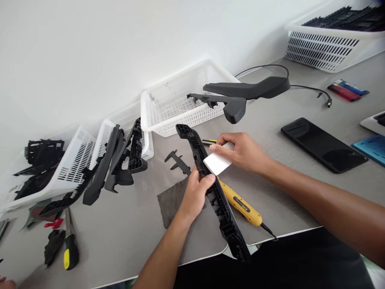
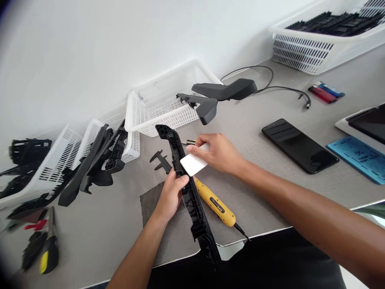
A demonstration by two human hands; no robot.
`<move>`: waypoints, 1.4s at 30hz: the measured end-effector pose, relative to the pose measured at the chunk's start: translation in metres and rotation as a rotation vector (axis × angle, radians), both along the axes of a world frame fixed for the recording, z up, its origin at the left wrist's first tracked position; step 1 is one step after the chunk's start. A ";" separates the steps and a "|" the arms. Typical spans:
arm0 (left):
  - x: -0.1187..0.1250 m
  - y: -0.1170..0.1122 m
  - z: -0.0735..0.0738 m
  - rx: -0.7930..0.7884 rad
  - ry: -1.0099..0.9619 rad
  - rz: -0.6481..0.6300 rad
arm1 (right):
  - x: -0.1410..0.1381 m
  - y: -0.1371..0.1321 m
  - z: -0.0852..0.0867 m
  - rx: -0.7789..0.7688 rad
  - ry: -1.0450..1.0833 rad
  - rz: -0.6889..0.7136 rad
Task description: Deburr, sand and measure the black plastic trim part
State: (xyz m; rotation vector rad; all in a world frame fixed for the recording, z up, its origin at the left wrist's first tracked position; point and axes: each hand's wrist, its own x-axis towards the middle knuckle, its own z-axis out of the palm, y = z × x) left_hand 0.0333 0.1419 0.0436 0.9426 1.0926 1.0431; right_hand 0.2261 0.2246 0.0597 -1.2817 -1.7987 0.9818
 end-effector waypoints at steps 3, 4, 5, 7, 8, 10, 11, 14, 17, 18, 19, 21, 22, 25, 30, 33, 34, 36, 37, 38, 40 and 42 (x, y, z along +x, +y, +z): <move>0.001 -0.003 0.011 0.009 0.067 -0.120 | 0.003 0.003 0.001 0.011 0.023 -0.054; 0.001 -0.003 0.014 0.001 0.078 -0.155 | 0.005 0.005 0.002 0.020 0.028 -0.076; 0.001 -0.004 0.016 -0.005 0.084 -0.184 | 0.006 0.006 0.002 0.030 0.031 -0.100; 0.002 -0.004 0.017 -0.009 0.087 -0.215 | 0.008 0.009 0.002 0.043 0.036 -0.129; 0.002 -0.005 0.017 -0.004 0.084 -0.211 | 0.009 0.010 0.001 0.044 0.040 -0.127; 0.002 -0.006 0.012 0.007 0.055 -0.178 | 0.006 0.008 0.000 0.037 0.052 -0.103; 0.002 -0.006 0.009 0.005 0.026 -0.153 | 0.004 0.006 -0.001 0.028 0.058 -0.084; 0.003 -0.005 -0.004 -0.023 -0.087 -0.002 | -0.006 -0.004 -0.003 -0.004 0.053 -0.013; 0.002 0.000 -0.015 -0.042 -0.129 0.218 | -0.014 -0.013 -0.004 -0.002 0.020 0.061; 0.002 0.001 -0.017 -0.045 -0.121 0.279 | -0.016 -0.014 -0.004 0.010 0.012 0.083; 0.001 0.003 -0.018 -0.048 -0.106 0.330 | -0.017 -0.016 -0.004 0.022 0.005 0.102; 0.000 0.006 -0.017 -0.053 -0.075 0.412 | -0.017 -0.017 -0.004 0.038 -0.001 0.145; -0.001 0.007 -0.015 -0.055 -0.063 0.442 | -0.017 -0.018 -0.004 0.044 -0.002 0.173; -0.002 0.009 -0.004 -0.039 -0.014 0.499 | -0.017 -0.022 -0.002 0.058 -0.012 0.304; -0.002 0.011 0.009 0.042 0.037 0.527 | -0.019 -0.028 0.002 0.095 -0.035 0.465; -0.002 0.012 0.007 0.033 0.028 0.534 | -0.016 -0.025 0.003 0.095 -0.021 0.440; -0.003 0.012 0.006 0.020 0.021 0.531 | -0.015 -0.022 0.003 0.091 -0.021 0.419; -0.003 0.012 0.005 -0.015 -0.010 0.503 | -0.012 -0.017 0.001 0.088 -0.039 0.348; -0.004 0.012 0.006 -0.032 -0.034 0.484 | -0.011 -0.015 0.000 0.085 -0.050 0.302; -0.003 0.012 0.007 -0.045 -0.062 0.464 | -0.009 -0.012 -0.001 0.078 -0.056 0.249; -0.003 0.010 0.010 -0.061 -0.122 0.432 | -0.006 -0.007 -0.003 0.055 -0.021 0.137; -0.002 0.009 0.012 -0.070 -0.162 0.407 | -0.004 -0.004 -0.002 0.030 0.074 0.064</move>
